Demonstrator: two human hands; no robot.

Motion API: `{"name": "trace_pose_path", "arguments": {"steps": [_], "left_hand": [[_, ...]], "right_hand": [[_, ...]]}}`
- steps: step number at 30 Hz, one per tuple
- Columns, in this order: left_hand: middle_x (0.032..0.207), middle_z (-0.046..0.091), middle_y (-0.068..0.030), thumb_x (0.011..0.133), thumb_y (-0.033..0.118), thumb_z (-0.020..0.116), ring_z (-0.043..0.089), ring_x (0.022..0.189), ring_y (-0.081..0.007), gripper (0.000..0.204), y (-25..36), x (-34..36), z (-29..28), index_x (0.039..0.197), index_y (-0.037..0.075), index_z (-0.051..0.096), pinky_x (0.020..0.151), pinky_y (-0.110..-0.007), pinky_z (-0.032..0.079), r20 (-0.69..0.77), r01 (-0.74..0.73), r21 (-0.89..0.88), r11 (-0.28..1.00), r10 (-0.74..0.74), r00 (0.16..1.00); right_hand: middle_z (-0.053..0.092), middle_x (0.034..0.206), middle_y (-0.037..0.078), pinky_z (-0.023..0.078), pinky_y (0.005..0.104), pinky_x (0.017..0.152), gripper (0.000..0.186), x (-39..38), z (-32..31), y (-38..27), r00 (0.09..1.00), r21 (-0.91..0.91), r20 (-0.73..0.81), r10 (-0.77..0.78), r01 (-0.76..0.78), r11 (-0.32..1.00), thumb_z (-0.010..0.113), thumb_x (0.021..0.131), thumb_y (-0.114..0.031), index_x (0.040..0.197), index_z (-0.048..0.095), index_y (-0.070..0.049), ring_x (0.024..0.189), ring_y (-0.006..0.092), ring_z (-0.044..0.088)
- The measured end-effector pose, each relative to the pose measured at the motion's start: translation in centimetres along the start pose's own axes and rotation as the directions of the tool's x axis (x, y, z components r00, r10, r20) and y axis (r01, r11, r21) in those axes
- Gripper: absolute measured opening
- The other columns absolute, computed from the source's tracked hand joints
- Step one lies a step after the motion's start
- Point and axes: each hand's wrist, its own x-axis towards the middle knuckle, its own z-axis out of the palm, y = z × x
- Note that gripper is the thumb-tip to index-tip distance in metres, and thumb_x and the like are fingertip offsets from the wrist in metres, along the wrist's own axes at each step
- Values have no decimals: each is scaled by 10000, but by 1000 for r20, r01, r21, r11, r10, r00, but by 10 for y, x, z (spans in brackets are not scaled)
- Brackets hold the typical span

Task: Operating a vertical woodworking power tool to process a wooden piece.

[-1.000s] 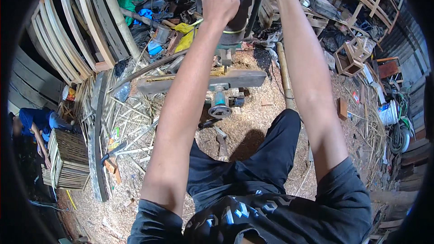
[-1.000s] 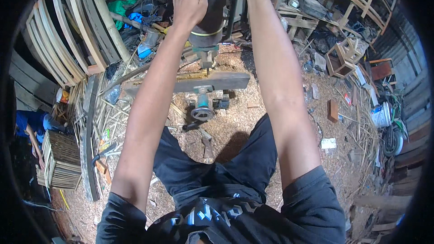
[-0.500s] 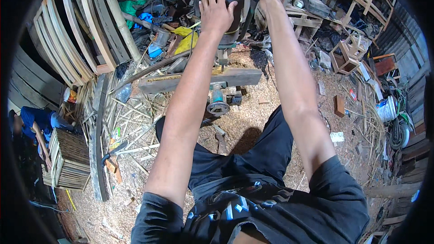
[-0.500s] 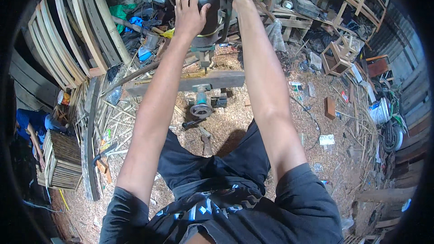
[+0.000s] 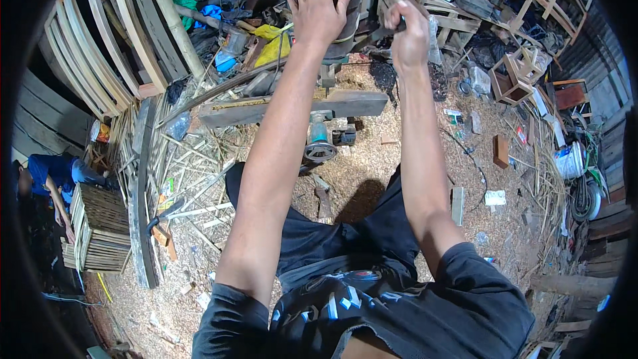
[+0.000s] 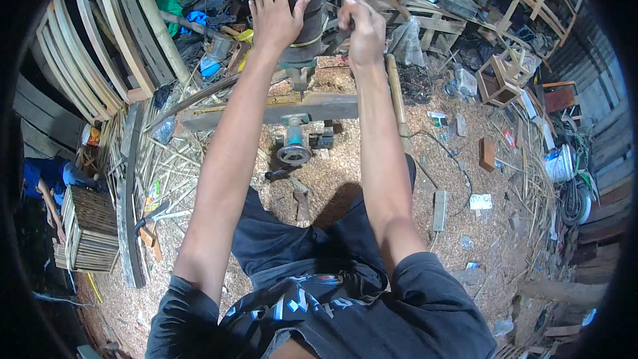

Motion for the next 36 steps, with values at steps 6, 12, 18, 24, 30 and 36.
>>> {"name": "trace_pose_path", "arguments": {"steps": [6,12,18,24,30,36], "left_hand": [[1542,218,-195,928,463,563,143,1451,-399,601,-3,-1,4,1401,124,413,1109,-637,227,-13,11,-14,1000,-12,1000],[1549,204,-197,921,462,578,146,1451,-400,619,-1,8,11,1410,125,404,1103,-645,228,8,73,-38,997,-73,997],[1560,116,-254,931,487,552,131,1449,-426,681,3,11,14,1455,116,327,1091,-666,217,1,108,-52,993,-108,994],[1564,67,-271,941,507,523,115,1450,-439,711,7,22,3,1479,114,276,1083,-686,203,-4,95,-27,995,-95,995],[1540,247,-249,952,343,456,211,1441,-385,635,22,27,-2,1435,-53,339,1175,-471,186,-106,227,-145,963,-243,964],[1568,111,-276,986,307,449,103,1470,-388,692,-28,-119,-7,1480,-83,161,1168,-563,80,109,195,-257,946,-172,979]], "right_hand": [[469,675,31,327,267,629,286,-20,-7,7,997,32,21,-76,75,997,515,907,-178,660,492,-36,660,123,427],[486,729,32,373,279,682,366,-8,-3,7,996,-100,15,-83,84,991,493,994,-331,801,529,-22,722,131,471],[552,941,66,437,292,848,444,1,-31,10,992,-297,-96,-86,54,953,374,1037,-441,1014,522,-23,938,146,543],[516,1347,203,382,436,1077,687,148,-20,30,976,-352,70,206,-169,921,261,1013,-569,1372,462,-19,1266,316,489],[450,1414,232,344,442,1129,733,121,-45,32,908,-552,141,394,-258,793,246,1016,-554,1408,380,51,1319,332,445],[659,983,108,492,317,780,468,-85,-95,125,836,-610,-26,548,-447,654,510,988,-443,1164,580,-15,895,174,618]]}}
